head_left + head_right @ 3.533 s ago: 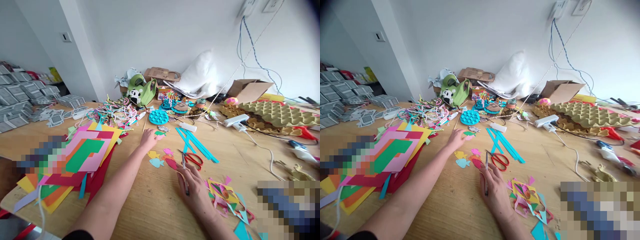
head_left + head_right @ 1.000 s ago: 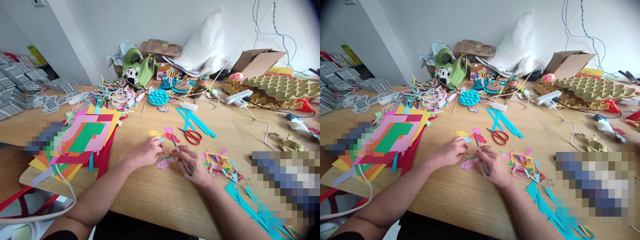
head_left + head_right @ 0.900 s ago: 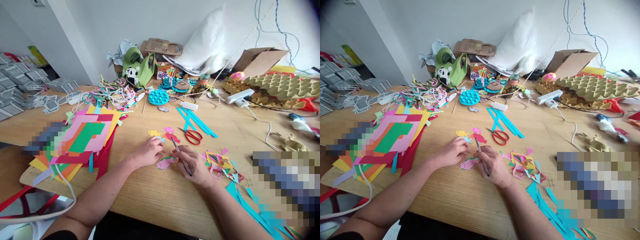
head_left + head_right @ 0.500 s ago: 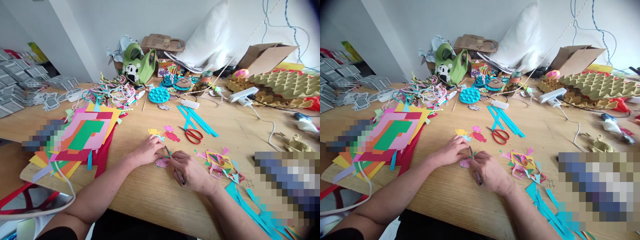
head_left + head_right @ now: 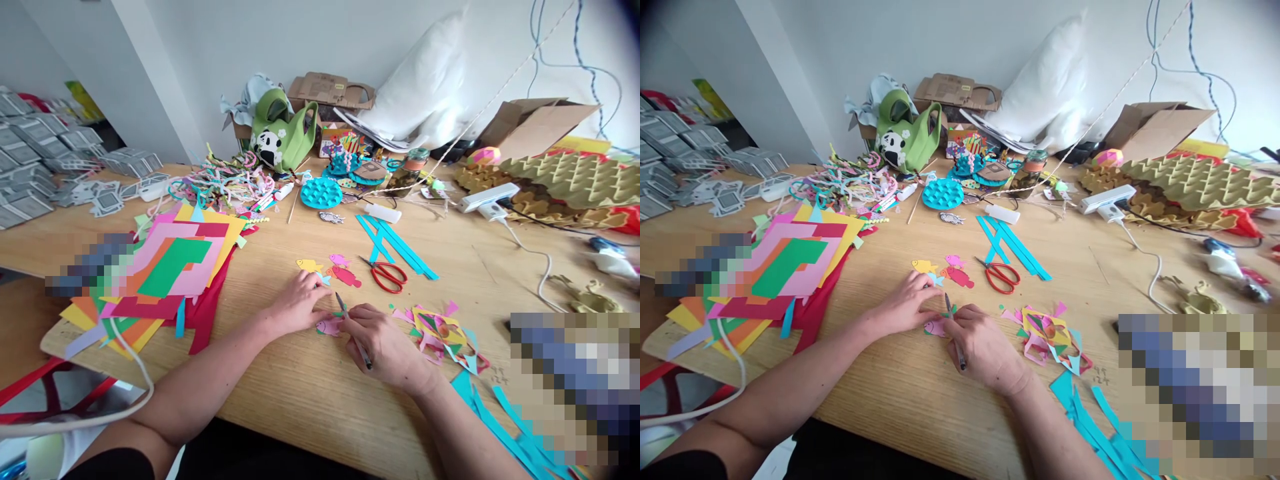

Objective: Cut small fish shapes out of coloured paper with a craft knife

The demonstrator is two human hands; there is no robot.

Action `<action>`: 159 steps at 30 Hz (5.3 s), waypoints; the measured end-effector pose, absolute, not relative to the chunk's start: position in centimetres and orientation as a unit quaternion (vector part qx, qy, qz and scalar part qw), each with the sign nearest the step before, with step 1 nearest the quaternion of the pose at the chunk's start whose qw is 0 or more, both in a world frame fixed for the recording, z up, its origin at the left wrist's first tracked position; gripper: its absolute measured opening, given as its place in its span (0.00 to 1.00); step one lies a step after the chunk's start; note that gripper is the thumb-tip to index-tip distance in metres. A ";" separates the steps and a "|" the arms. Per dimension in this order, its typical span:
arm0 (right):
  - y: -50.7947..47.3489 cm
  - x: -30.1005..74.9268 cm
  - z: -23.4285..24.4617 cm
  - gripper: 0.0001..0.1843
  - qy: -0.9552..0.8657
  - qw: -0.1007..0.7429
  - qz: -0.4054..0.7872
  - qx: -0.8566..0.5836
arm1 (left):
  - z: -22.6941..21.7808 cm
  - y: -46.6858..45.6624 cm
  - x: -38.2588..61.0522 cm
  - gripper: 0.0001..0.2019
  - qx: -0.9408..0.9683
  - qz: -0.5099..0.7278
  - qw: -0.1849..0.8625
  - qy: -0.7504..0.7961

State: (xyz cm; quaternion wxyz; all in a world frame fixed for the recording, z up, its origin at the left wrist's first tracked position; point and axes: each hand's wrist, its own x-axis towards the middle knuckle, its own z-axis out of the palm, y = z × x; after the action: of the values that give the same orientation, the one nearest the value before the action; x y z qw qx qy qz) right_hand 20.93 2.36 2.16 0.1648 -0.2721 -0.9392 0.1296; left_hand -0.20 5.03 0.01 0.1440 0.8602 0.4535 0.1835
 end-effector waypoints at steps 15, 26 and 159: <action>2.5 21.1 1.9 0.11 -0.939 0.176 0.116 -0.273 | -0.7 5.0 0.3 0.27 0.828 0.206 0.120 0.508; 2.7 21.4 2.3 0.10 -0.936 0.151 0.111 -0.297 | -0.6 5.2 0.4 0.31 0.820 0.198 0.113 0.524; 4.5 22.6 -1.6 0.21 -0.474 0.476 0.514 -0.532 | 0.6 2.6 1.8 0.24 0.904 0.111 0.134 0.390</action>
State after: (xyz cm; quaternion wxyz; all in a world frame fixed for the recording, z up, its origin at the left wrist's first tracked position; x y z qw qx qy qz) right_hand 22.57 4.46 -1.59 0.4764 -0.5324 -0.4743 0.5144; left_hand 1.77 2.60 0.63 0.1337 0.9043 0.3899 0.1109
